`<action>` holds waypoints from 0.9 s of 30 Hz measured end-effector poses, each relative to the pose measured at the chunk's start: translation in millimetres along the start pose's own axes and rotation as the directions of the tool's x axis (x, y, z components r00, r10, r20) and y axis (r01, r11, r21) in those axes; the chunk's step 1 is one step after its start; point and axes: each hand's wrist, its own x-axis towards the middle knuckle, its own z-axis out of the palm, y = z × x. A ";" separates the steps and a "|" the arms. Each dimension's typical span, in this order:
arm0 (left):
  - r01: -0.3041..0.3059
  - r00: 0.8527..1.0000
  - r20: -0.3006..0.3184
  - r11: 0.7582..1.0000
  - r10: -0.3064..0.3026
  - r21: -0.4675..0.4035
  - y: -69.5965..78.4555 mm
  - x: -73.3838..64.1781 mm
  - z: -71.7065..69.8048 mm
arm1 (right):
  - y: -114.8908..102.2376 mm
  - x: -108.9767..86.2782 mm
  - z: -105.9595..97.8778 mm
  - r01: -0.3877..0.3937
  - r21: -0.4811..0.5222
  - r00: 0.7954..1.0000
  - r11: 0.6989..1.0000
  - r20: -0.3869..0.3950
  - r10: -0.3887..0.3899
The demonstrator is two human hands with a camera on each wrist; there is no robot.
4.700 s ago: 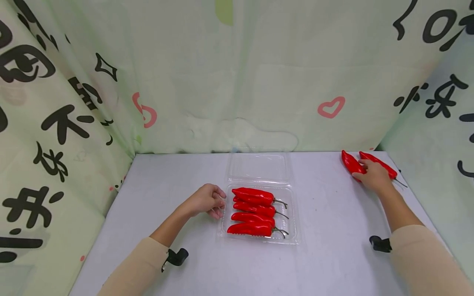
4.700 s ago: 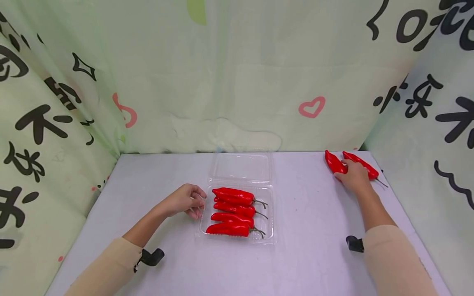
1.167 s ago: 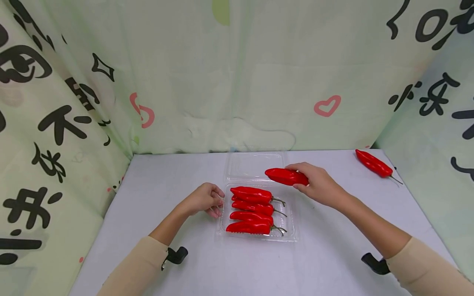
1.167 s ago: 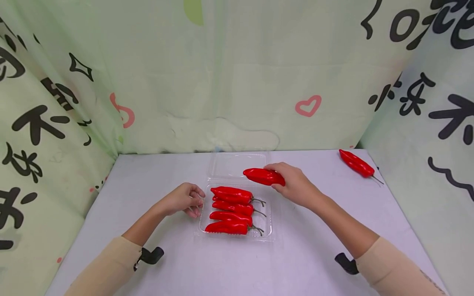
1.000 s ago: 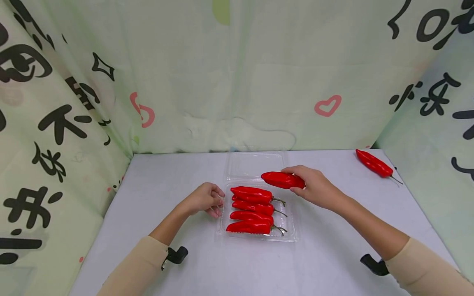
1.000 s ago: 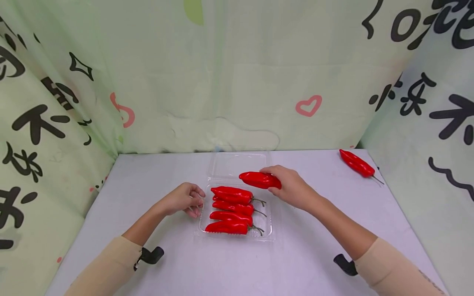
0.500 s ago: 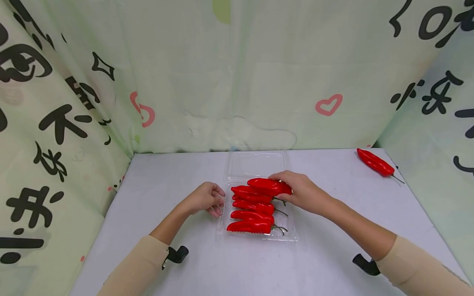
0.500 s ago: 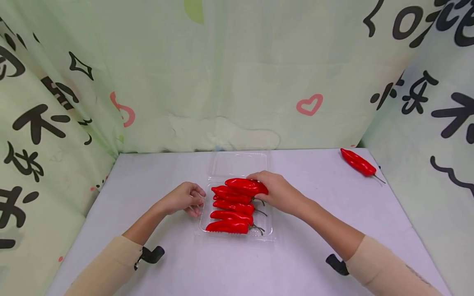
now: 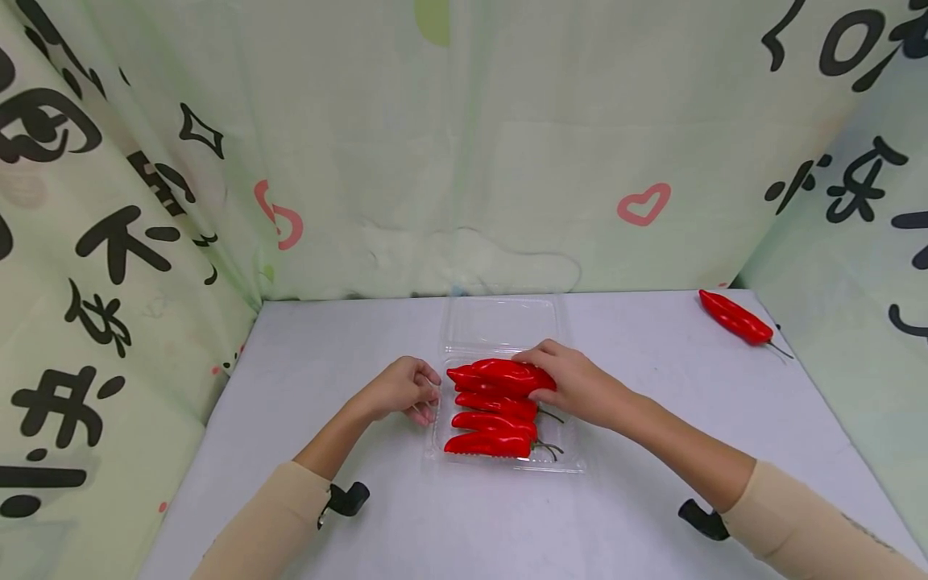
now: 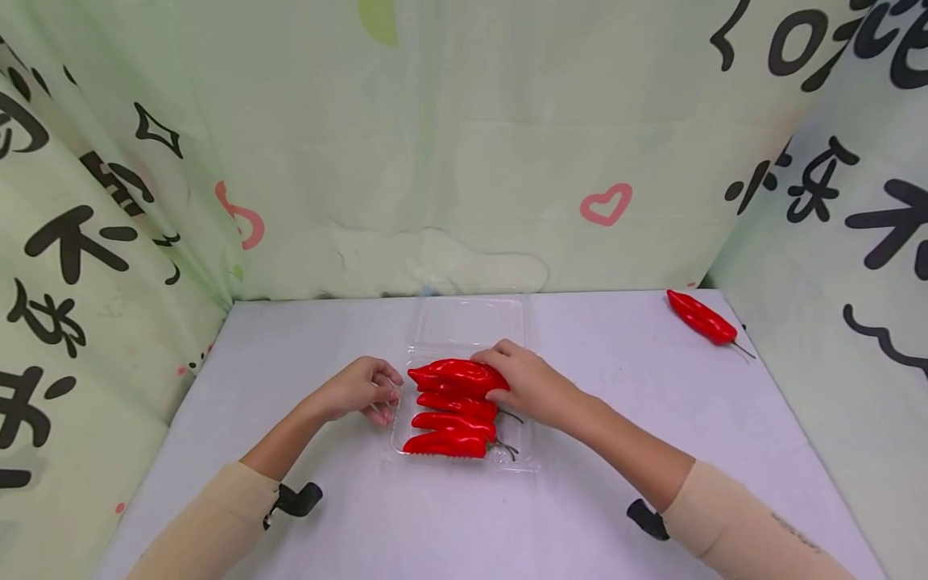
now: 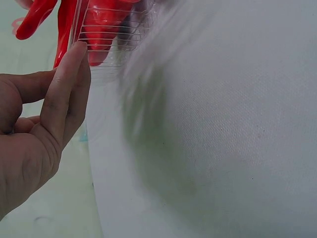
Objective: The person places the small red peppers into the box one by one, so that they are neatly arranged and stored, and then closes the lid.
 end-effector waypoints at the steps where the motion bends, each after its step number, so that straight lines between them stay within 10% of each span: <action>1: -0.001 1.000 -0.001 1.000 0.001 0.001 0.1 -0.3 0.1 | -0.4 -0.1 0.6 -0.002 -0.001 1.000 1.000 0.001 0.002; 27: 0.002 1.000 -0.017 1.000 -0.002 0.009 0.8 -1.8 0.1 | -20.8 2.6 20.2 0.049 -0.091 0.999 0.995 0.004 -0.049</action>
